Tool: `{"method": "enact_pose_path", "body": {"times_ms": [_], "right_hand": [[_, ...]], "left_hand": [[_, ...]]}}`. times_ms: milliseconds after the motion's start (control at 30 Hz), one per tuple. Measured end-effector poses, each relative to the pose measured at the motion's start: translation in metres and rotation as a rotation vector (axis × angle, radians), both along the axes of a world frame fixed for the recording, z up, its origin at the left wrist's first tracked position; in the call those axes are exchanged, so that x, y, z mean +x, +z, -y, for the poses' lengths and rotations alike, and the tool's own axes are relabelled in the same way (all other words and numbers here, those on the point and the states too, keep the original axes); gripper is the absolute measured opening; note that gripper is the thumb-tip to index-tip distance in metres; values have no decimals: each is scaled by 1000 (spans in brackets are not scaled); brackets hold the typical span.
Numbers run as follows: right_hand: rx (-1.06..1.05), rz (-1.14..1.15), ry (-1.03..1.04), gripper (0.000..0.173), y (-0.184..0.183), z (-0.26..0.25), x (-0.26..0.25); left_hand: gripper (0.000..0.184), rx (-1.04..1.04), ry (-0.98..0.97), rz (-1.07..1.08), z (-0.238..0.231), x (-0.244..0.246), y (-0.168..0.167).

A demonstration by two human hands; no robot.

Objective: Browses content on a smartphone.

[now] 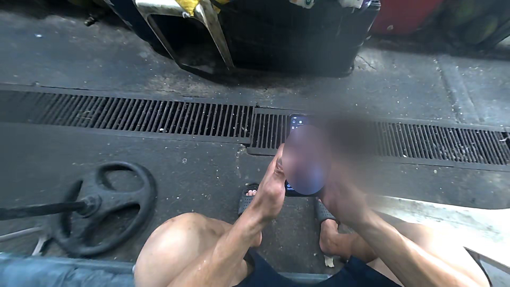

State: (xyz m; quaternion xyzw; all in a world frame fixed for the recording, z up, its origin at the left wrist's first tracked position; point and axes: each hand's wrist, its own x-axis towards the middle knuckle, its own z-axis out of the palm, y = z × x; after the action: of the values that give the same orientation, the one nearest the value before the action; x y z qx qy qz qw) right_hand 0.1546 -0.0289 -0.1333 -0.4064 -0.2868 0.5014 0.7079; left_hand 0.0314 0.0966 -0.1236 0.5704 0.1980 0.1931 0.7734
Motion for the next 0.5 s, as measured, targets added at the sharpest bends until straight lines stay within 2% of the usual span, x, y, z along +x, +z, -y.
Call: {"method": "enact_pose_path", "body": {"times_ms": [500], "right_hand": [[5,2,-1,90,0,0,0]], "left_hand": [[100,-1,-3,11,0,0,0]]}}
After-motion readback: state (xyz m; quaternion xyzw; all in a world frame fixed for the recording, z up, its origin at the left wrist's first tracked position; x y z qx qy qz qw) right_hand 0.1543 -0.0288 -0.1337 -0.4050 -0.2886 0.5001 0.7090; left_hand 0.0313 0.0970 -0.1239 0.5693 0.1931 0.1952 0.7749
